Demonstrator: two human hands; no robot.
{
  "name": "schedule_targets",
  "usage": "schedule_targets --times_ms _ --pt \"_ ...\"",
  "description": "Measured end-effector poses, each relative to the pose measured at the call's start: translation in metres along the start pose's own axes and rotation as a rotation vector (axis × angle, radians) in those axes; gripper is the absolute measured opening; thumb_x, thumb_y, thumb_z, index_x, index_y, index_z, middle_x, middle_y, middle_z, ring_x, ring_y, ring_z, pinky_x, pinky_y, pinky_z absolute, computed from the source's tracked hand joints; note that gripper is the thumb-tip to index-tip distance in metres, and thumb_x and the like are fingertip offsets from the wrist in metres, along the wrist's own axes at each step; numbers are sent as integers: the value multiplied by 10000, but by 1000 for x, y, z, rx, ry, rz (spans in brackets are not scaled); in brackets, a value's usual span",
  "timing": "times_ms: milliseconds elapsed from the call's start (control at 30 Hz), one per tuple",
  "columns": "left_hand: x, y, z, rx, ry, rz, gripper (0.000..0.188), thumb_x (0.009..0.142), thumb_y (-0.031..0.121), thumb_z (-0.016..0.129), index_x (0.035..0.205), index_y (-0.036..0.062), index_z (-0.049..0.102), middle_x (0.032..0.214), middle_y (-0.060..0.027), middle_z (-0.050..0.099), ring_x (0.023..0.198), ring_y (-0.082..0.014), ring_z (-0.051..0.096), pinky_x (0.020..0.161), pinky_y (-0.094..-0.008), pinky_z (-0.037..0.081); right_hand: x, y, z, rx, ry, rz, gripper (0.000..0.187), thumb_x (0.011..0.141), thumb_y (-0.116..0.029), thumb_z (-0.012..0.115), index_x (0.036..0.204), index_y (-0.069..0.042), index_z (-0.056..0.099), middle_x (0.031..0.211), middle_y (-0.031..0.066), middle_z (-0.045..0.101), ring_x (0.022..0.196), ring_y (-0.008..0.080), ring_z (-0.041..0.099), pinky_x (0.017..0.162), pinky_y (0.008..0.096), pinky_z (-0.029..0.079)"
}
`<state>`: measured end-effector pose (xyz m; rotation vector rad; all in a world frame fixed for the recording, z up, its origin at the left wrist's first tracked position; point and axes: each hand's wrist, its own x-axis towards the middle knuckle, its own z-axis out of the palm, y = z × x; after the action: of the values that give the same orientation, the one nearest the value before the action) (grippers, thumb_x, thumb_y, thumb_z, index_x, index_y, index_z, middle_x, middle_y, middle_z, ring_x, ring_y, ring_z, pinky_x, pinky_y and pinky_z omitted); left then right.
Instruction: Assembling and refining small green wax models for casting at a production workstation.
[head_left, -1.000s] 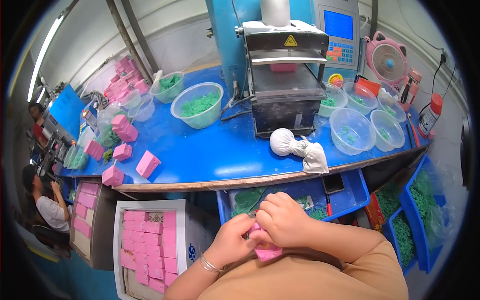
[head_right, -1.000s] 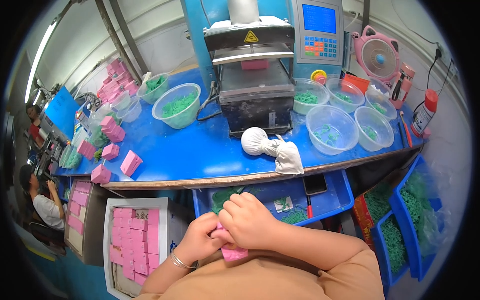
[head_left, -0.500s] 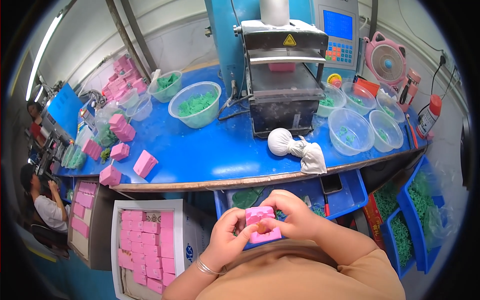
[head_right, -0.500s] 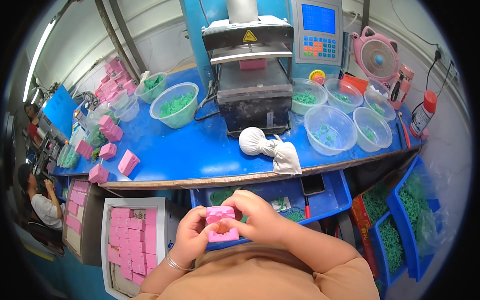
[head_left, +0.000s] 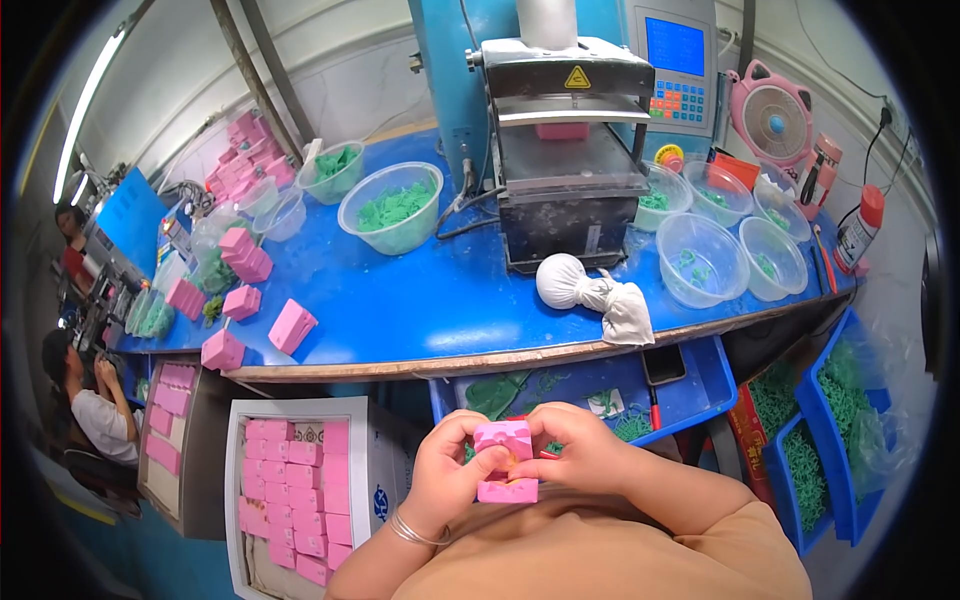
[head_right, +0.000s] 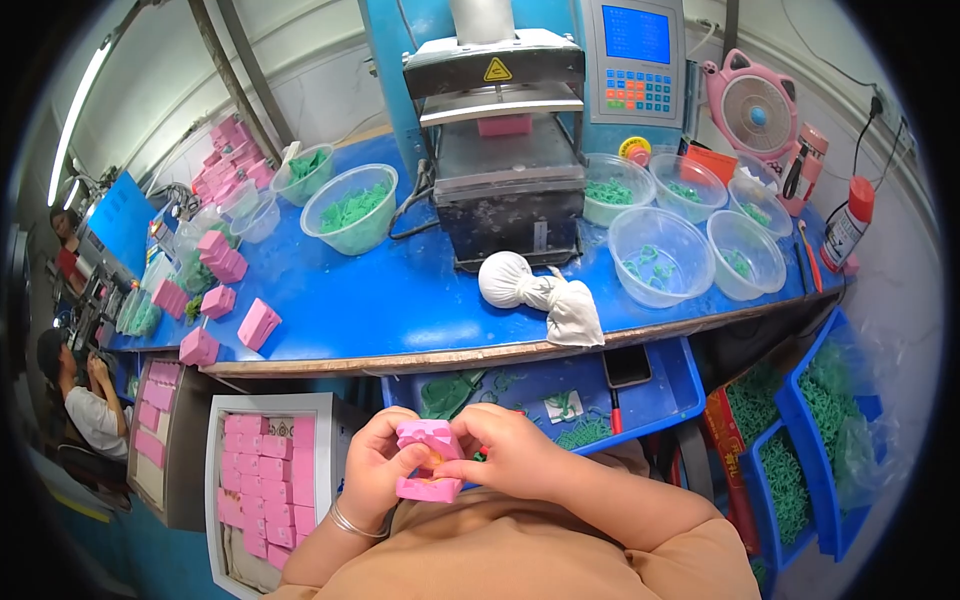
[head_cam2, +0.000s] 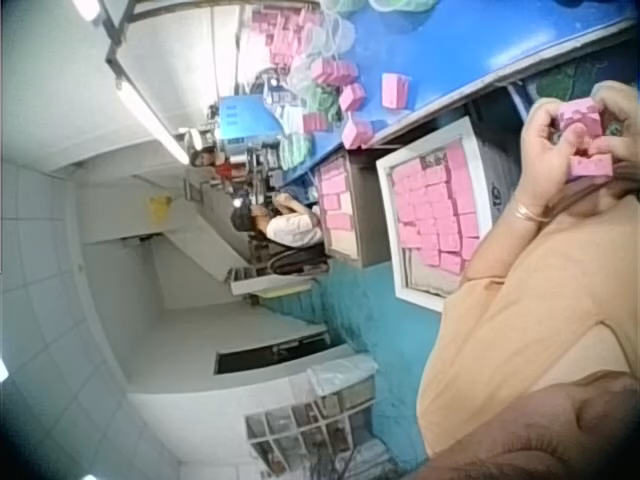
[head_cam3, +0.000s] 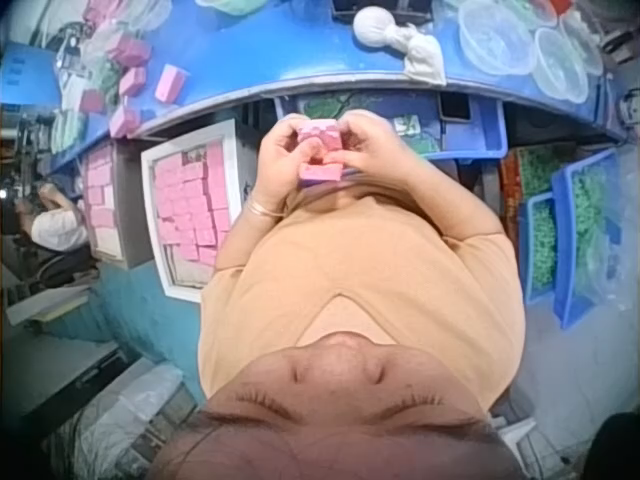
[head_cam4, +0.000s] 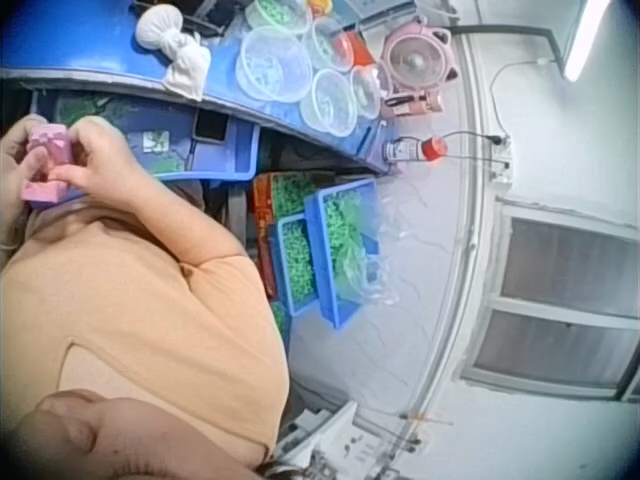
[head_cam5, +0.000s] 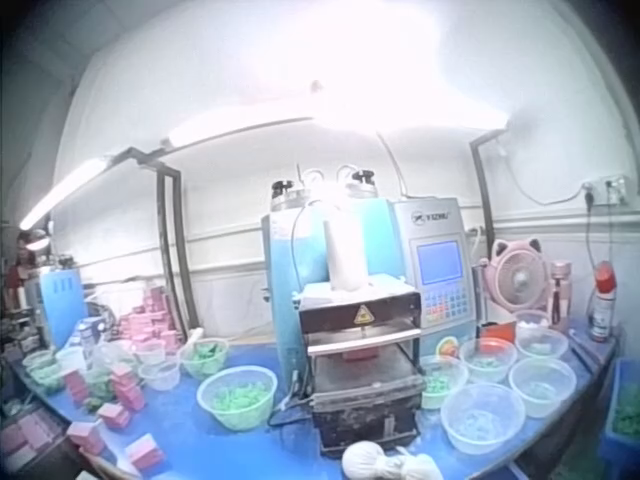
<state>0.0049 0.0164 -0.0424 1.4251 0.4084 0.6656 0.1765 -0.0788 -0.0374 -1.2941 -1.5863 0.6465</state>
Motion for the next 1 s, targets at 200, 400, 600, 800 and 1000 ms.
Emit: schedule_targets --times_ms 200,400,600,800,1000 --pt "3 2 10 -260 -55 -40 282 899 54 555 1171 -10 514 1119 -80 562 1020 -155 546 886 -276 445 2 0 0 -49 98 -115 330 697 -209 789 892 -41 583 793 75 577 692 190 554 593 303 455" --pt "12 3 11 -358 3 -122 398 915 36 481 1306 1 414 1350 -190 440 1181 -248 498 976 -363 423 4 -8 -6 -9 260 -214 270 758 -10 666 1003 -41 556 849 82 549 666 162 519 587 278 446" --pt "6 5 8 -632 -140 -157 520 902 82 517 1373 15 305 1389 -182 383 1207 -273 479 1000 -393 412 5 -8 -2 -42 227 -147 277 757 -38 707 985 -25 551 849 86 519 660 161 523 585 262 445" --pt "2 6 4 -38 -132 -6 470 884 59 579 1312 7 392 1310 -173 471 1161 -223 501 972 -357 427 2 -18 2 24 204 83 288 741 -91 748 923 -20 536 858 70 514 728 158 545 654 266 494" --pt "6 11 0 -222 -292 5 416 893 52 577 1286 11 446 1236 -118 508 1139 -192 502 973 -331 419 10 -4 -9 320 97 6 341 703 -148 789 964 -31 604 1042 112 579 968 201 560 813 313 468"
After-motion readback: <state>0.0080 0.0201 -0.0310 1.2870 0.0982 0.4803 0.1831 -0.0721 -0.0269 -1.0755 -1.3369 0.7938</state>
